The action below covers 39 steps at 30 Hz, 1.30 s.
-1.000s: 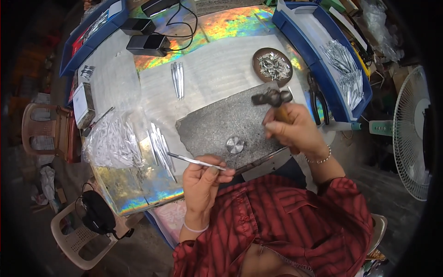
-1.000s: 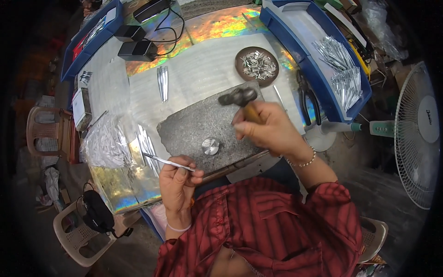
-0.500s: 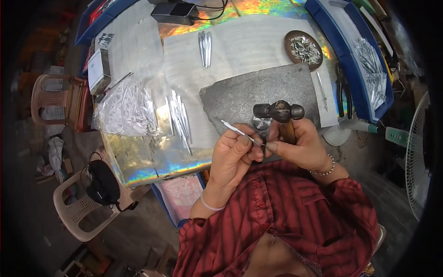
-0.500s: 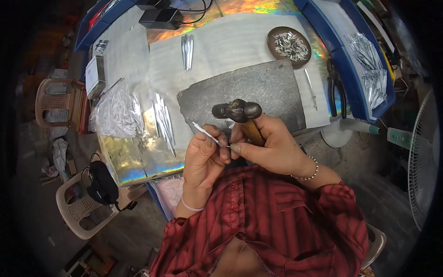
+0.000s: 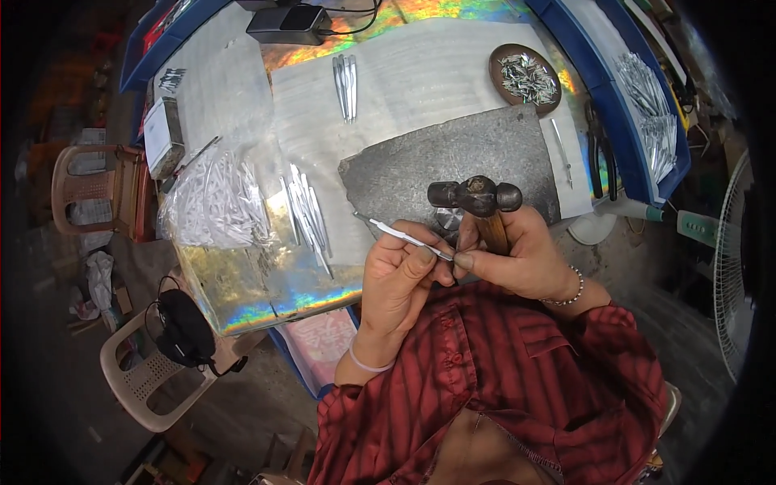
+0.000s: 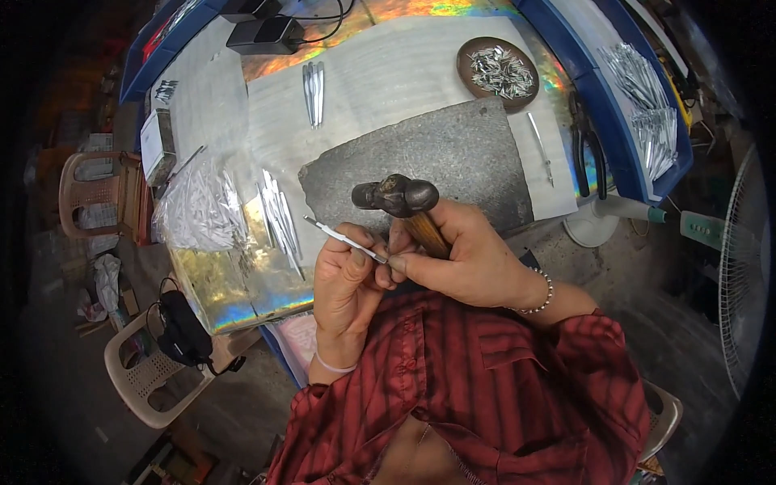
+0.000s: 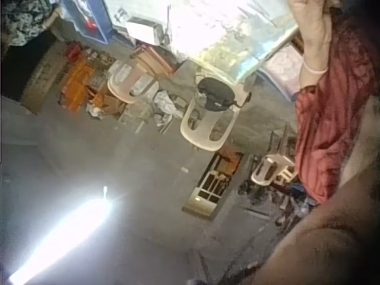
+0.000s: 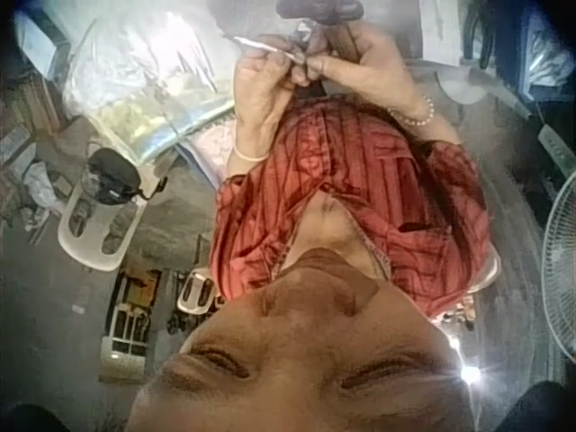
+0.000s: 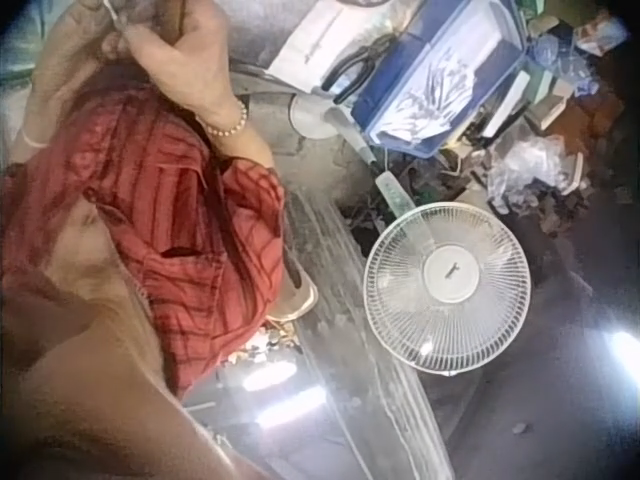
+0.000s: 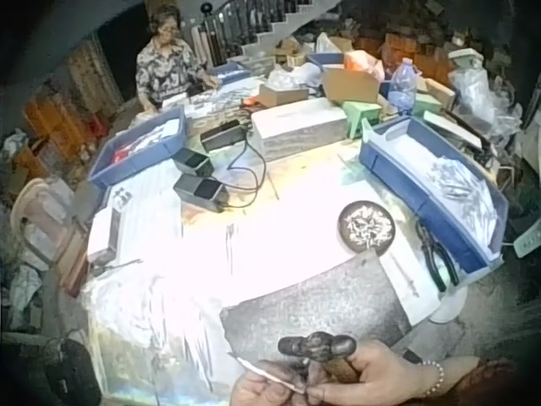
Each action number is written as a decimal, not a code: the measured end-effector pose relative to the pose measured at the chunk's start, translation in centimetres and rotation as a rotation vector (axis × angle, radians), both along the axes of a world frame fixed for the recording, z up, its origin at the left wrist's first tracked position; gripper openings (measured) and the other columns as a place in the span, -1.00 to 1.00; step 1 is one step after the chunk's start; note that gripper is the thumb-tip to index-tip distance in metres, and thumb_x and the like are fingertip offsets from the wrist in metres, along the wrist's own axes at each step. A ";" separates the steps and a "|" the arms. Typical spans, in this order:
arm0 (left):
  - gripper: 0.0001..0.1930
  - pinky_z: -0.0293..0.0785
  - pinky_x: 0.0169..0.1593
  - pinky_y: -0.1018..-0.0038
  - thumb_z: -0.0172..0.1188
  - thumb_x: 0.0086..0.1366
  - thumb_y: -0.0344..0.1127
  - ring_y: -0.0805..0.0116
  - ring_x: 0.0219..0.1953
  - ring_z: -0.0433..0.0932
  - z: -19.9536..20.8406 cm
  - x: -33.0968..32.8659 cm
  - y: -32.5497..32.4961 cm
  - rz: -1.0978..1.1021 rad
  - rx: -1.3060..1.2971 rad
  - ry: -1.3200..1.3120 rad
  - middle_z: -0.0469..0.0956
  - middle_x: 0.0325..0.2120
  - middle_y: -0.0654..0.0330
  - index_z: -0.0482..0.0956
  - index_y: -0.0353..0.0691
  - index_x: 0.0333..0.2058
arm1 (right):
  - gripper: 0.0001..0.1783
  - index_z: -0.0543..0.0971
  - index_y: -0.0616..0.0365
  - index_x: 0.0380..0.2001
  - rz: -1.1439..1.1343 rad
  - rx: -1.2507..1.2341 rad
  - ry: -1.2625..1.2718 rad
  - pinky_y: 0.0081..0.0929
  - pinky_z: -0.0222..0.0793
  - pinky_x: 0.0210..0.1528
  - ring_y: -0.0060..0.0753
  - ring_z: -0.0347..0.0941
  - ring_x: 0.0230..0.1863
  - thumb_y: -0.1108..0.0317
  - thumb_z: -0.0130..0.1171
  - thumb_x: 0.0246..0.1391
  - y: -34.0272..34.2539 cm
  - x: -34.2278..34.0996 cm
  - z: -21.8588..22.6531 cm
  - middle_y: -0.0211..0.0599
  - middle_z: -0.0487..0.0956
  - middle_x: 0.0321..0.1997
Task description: The recorder is using a small hammer and pins to assemble thin metal strips on a workbench.
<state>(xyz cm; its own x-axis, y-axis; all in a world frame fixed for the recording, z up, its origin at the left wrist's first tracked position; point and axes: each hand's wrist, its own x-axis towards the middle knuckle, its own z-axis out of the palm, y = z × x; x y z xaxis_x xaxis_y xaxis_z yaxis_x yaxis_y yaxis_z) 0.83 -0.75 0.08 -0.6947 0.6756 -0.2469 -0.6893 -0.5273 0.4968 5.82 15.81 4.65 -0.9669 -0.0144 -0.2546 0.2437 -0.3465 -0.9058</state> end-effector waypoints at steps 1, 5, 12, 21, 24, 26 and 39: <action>-0.80 0.51 -0.38 0.53 0.14 0.22 -0.36 0.38 -0.48 0.53 0.0 0.0 0.0 -0.005 -0.010 0.028 0.53 -0.38 0.06 0.39 -0.29 -0.23 | -0.84 0.41 0.27 -0.33 -0.004 0.000 -0.001 -0.61 0.40 -0.29 -0.61 0.45 -0.36 0.61 0.08 -0.05 0.0 0.0 0.0 -0.38 0.47 -0.43; -0.81 0.52 -0.39 0.52 0.14 0.22 -0.36 0.37 -0.49 0.53 -0.1 0.0 0.1 -0.014 0.017 -0.040 0.53 -0.38 0.04 0.39 -0.29 -0.24 | -0.82 0.40 0.27 -0.31 -0.027 -0.058 0.030 -0.60 0.40 -0.30 -0.60 0.46 -0.36 0.61 0.09 -0.05 0.0 0.0 -0.1 -0.38 0.47 -0.43; -0.81 0.53 -0.39 0.50 0.13 0.22 -0.38 0.36 -0.49 0.53 0.1 0.0 0.2 0.017 0.031 -0.044 0.52 -0.36 0.01 0.36 -0.30 -0.24 | -0.82 0.40 0.26 -0.31 -0.054 -0.013 -0.005 -0.62 0.36 -0.32 -0.65 0.41 -0.36 0.59 0.10 -0.05 -0.1 0.1 -0.3 -0.41 0.45 -0.43; -0.85 0.51 -0.35 0.52 0.10 0.23 -0.46 0.36 -0.46 0.52 0.5 0.6 0.4 0.131 -0.166 0.323 0.49 -0.33 -0.01 0.36 -0.34 -0.26 | -0.86 0.41 0.25 -0.34 0.010 0.108 0.056 -0.64 0.34 -0.32 -0.68 0.38 -0.37 0.58 0.10 -0.02 0.1 0.0 0.0 -0.43 0.45 -0.44; -0.85 0.49 -0.34 0.52 0.10 0.23 -0.47 0.36 -0.46 0.51 0.5 0.8 0.3 0.142 -0.238 0.421 0.45 -0.31 -0.03 0.35 -0.36 -0.27 | -0.84 0.40 0.25 -0.33 0.040 -0.035 0.014 -0.64 0.35 -0.30 -0.68 0.40 -0.34 0.53 0.15 -0.01 0.1 -0.2 -0.1 -0.43 0.46 -0.43; -0.85 0.48 -0.36 0.50 0.10 0.23 -0.44 0.35 -0.48 0.49 0.4 0.7 0.2 0.141 -0.109 0.275 0.46 -0.33 -0.02 0.34 -0.34 -0.28 | -0.81 0.42 0.26 -0.32 0.058 -0.018 -0.008 -0.63 0.35 -0.28 -0.67 0.40 -0.32 0.50 0.18 -0.02 0.3 -0.2 -0.6 -0.43 0.47 -0.41; -0.87 0.45 -0.43 0.56 0.04 0.28 -0.40 0.38 -0.53 0.48 0.6 -0.4 -1.2 0.200 -0.115 0.171 0.48 -0.35 -0.04 0.30 -0.27 -0.25 | -0.56 0.40 0.27 -0.19 0.095 0.959 0.206 -0.32 0.35 -0.29 -0.03 0.45 -0.32 0.38 0.28 -0.18 2.0 -1.0 -1.0 -0.09 0.47 -0.32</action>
